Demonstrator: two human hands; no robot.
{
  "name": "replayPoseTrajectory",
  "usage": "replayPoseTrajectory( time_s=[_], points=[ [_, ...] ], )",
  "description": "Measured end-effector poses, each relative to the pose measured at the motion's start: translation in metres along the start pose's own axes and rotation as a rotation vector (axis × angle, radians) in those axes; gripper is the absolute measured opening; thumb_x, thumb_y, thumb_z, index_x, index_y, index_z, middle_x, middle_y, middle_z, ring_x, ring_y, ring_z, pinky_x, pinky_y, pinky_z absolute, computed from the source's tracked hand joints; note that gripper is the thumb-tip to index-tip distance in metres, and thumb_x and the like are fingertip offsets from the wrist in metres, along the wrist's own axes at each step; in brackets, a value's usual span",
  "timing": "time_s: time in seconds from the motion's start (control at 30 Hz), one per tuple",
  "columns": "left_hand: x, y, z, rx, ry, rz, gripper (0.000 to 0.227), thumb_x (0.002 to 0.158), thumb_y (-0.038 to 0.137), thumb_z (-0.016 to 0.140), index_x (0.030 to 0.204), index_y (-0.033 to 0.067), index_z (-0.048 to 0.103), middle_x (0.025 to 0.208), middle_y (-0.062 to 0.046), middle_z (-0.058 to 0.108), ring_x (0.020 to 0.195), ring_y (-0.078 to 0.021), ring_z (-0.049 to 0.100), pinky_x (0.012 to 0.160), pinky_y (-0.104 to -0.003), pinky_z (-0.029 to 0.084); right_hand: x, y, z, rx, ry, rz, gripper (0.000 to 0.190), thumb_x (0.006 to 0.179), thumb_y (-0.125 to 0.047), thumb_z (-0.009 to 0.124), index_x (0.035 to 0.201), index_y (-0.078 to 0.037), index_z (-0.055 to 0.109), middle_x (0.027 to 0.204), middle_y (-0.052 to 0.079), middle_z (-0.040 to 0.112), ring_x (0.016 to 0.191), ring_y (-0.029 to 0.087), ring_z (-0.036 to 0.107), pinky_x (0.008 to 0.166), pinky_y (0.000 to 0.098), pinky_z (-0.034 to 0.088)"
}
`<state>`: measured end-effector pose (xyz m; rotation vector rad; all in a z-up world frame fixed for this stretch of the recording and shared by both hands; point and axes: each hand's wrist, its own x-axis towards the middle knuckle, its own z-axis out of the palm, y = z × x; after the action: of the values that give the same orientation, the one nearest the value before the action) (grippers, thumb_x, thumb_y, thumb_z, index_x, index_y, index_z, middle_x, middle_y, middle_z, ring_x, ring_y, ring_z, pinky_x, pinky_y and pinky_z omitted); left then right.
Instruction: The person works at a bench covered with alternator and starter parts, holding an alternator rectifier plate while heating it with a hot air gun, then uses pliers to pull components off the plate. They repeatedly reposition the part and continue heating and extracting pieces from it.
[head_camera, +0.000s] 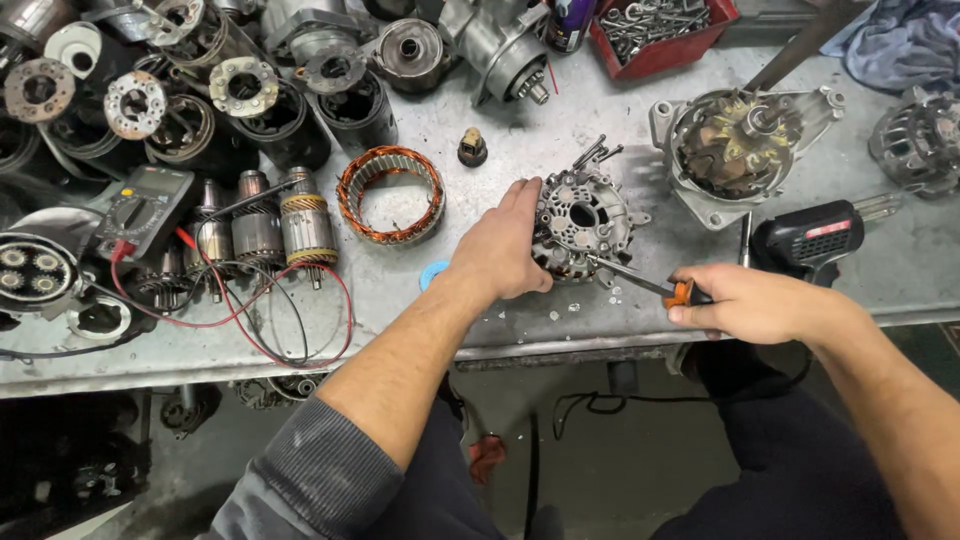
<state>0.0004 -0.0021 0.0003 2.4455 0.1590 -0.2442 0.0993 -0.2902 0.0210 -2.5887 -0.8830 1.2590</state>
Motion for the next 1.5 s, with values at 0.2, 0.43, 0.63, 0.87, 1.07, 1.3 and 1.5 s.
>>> replayPoseTrajectory(
  time_s=[0.2, 0.43, 0.63, 0.87, 1.07, 1.3, 1.5],
  points=[
    [-0.001, 0.001, -0.001, 0.003, 0.003, -0.002, 0.129, 0.054, 0.022, 0.096, 0.156, 0.0048, 0.020, 0.163, -0.018, 0.027, 0.134, -0.0380, 0.050, 0.109, -0.041, 0.044, 0.022, 0.038, 0.023, 0.452, -0.198, 0.008, 0.026, 0.093, -0.032, 0.068, 0.092, -0.006, 0.065, 0.067, 0.003, 0.063, 0.061, 0.014, 0.057, 0.058, 0.0322, 0.047],
    [0.000, -0.001, 0.002, 0.014, 0.001, 0.001, 0.130, 0.054, 0.022, 0.096, 0.157, 0.0052, 0.019, 0.164, -0.018, 0.026, 0.135, -0.0375, 0.049, 0.110, -0.041, 0.045, 0.031, 0.054, 0.031, 0.638, -0.279, -0.048, 0.027, 0.093, -0.031, 0.067, 0.090, -0.004, 0.066, 0.069, 0.006, 0.068, 0.062, 0.014, 0.061, 0.058, 0.0304, 0.049],
    [-0.003, 0.005, -0.004, 0.009, -0.020, -0.022, 0.128, 0.056, 0.020, 0.095, 0.157, 0.0061, 0.018, 0.165, -0.016, 0.023, 0.136, -0.0363, 0.048, 0.111, -0.041, 0.043, 0.026, 0.044, 0.029, 0.775, -0.300, 0.085, 0.025, 0.089, -0.029, 0.069, 0.098, -0.006, 0.067, 0.075, 0.006, 0.067, 0.066, 0.017, 0.066, 0.057, 0.0324, 0.050],
    [-0.002, 0.003, -0.001, -0.010, -0.011, -0.022, 0.128, 0.056, 0.020, 0.095, 0.158, 0.0064, 0.018, 0.165, -0.017, 0.024, 0.137, -0.0367, 0.048, 0.111, -0.041, 0.043, 0.029, 0.054, 0.034, 0.878, -0.342, 0.026, 0.028, 0.089, -0.028, 0.072, 0.100, -0.003, 0.066, 0.082, 0.006, 0.067, 0.073, 0.020, 0.070, 0.065, 0.0358, 0.057],
    [-0.002, 0.002, -0.001, -0.001, -0.009, -0.021, 0.128, 0.056, 0.021, 0.095, 0.158, 0.0073, 0.019, 0.165, -0.017, 0.023, 0.136, -0.0369, 0.049, 0.110, -0.041, 0.044, 0.021, 0.040, 0.028, 0.974, -0.401, 0.017, 0.028, 0.088, -0.025, 0.072, 0.100, -0.002, 0.064, 0.084, 0.010, 0.070, 0.074, 0.025, 0.073, 0.066, 0.0406, 0.061],
    [-0.004, 0.001, -0.001, 0.009, -0.014, -0.016, 0.128, 0.056, 0.022, 0.095, 0.158, 0.0079, 0.019, 0.166, -0.016, 0.023, 0.135, -0.0367, 0.049, 0.109, -0.042, 0.045, -0.001, 0.029, 0.011, 0.437, -0.194, 0.058, 0.029, 0.095, -0.035, 0.065, 0.105, -0.008, 0.065, 0.082, 0.009, 0.073, 0.062, 0.017, 0.059, 0.055, 0.0322, 0.047],
    [-0.003, 0.002, -0.002, 0.018, -0.025, -0.022, 0.127, 0.057, 0.022, 0.094, 0.159, 0.0091, 0.018, 0.166, -0.014, 0.022, 0.136, -0.0368, 0.049, 0.109, -0.043, 0.045, -0.022, 0.029, 0.015, 0.608, -0.228, 0.081, 0.030, 0.092, -0.031, 0.066, 0.111, -0.009, 0.066, 0.093, 0.010, 0.078, 0.080, 0.020, 0.073, 0.064, 0.0343, 0.057]
  ],
)
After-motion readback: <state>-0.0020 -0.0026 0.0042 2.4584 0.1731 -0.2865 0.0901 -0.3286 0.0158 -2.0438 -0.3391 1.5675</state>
